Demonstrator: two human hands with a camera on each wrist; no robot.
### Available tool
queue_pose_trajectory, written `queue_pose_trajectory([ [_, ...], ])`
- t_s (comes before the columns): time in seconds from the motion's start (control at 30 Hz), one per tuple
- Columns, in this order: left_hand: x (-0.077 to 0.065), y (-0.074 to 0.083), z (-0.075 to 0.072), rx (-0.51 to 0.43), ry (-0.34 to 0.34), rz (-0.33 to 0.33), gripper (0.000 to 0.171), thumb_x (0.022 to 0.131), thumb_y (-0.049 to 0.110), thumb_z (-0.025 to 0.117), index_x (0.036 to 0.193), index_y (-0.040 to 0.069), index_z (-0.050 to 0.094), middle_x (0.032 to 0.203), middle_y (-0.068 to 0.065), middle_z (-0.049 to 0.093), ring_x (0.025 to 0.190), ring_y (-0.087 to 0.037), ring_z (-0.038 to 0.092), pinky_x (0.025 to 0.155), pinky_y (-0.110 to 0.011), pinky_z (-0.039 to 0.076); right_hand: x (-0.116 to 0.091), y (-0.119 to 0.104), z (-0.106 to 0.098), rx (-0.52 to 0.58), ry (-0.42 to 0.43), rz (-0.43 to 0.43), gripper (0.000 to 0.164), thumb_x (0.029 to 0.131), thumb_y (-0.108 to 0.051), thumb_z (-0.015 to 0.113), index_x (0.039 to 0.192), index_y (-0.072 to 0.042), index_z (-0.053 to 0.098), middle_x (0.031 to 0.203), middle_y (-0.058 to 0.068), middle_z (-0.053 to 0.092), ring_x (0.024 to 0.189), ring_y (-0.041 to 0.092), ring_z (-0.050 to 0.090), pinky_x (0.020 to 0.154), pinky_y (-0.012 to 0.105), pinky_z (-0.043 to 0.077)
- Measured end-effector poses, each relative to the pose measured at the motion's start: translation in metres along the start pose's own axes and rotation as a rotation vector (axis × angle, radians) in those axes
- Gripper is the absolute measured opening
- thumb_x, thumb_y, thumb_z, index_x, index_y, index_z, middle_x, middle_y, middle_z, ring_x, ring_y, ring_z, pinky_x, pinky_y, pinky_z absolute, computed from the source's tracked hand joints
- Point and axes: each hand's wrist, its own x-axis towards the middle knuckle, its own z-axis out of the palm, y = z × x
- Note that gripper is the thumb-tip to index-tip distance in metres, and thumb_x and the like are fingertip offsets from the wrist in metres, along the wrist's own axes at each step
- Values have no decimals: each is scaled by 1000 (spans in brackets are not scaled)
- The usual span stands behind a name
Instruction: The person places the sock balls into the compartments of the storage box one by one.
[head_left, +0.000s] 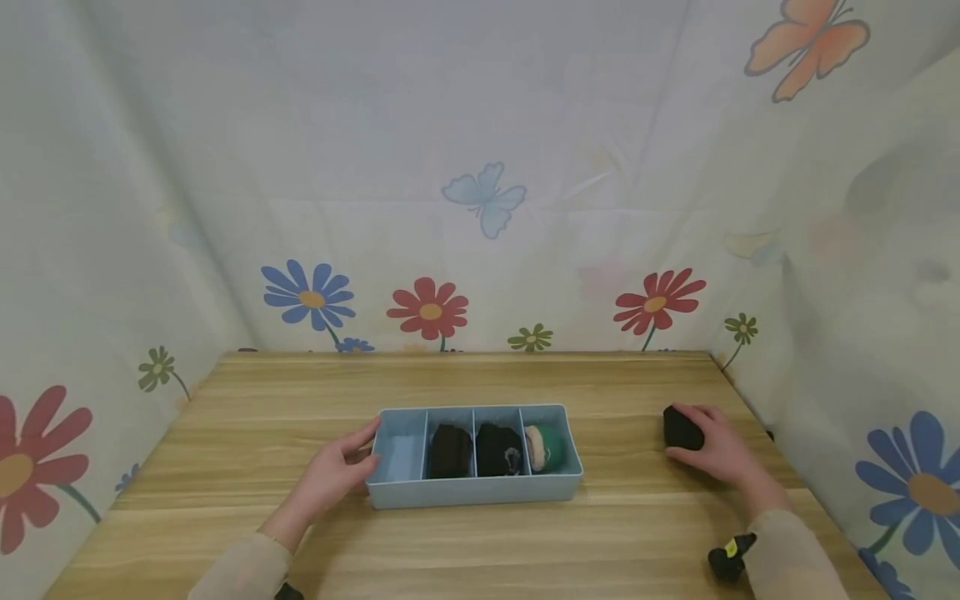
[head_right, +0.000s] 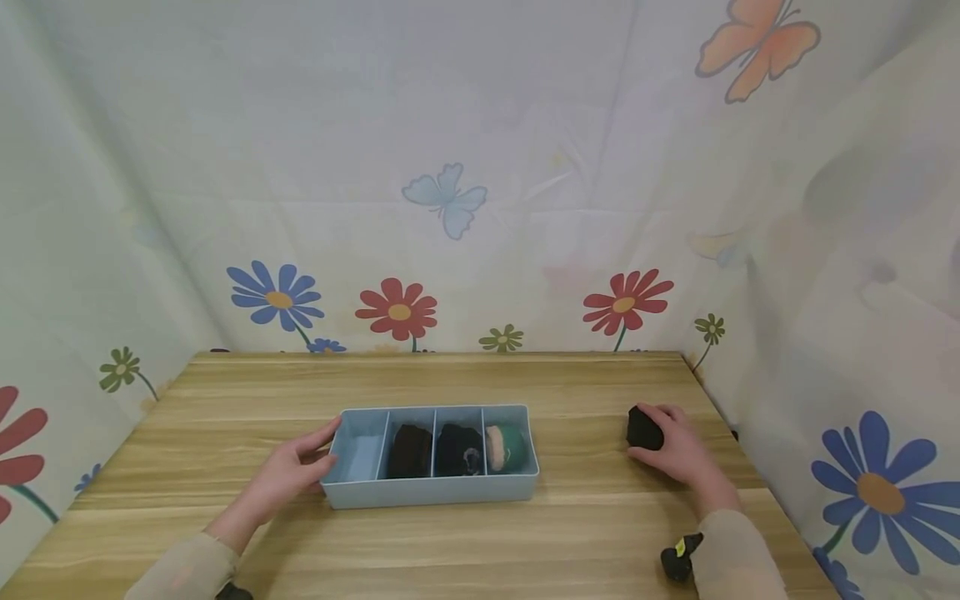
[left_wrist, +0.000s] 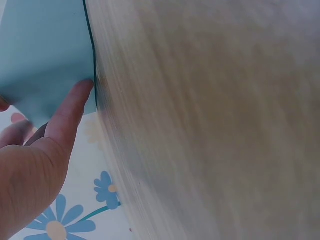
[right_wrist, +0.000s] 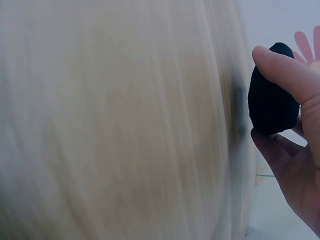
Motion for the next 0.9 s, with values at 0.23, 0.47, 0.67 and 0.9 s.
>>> queue_pose_trajectory([
  [0.23,-1,1,0,-5,-2,-7,62,96,12,63,153,10,38,155,-22,32,130,-44,47,82,-37,58,2,-14,3,20,-4,35,79,79,-31,84,142,-1,47,134,34,40,114,53,47,90,69,42],
  [0.47,1,-1,1,-4,0,-2,62,96,10,63,153,9,38,155,-22,33,129,-44,48,82,-36,57,3,-25,6,34,26,13,78,79,-31,84,142,-1,48,133,32,41,112,51,48,89,68,44],
  [0.67,2,-1,1,-8,0,-6,62,97,10,62,153,9,37,155,-22,33,130,-44,47,80,-36,58,3,-33,10,43,45,6,79,79,-33,84,143,-4,49,134,31,42,113,50,49,88,66,44],
  [0.9,1,-1,0,14,1,-5,62,96,11,63,153,10,38,154,-23,34,129,-44,48,80,-37,58,5,-49,13,68,65,-4,77,79,-30,84,143,-6,49,135,28,42,114,48,49,89,65,45],
])
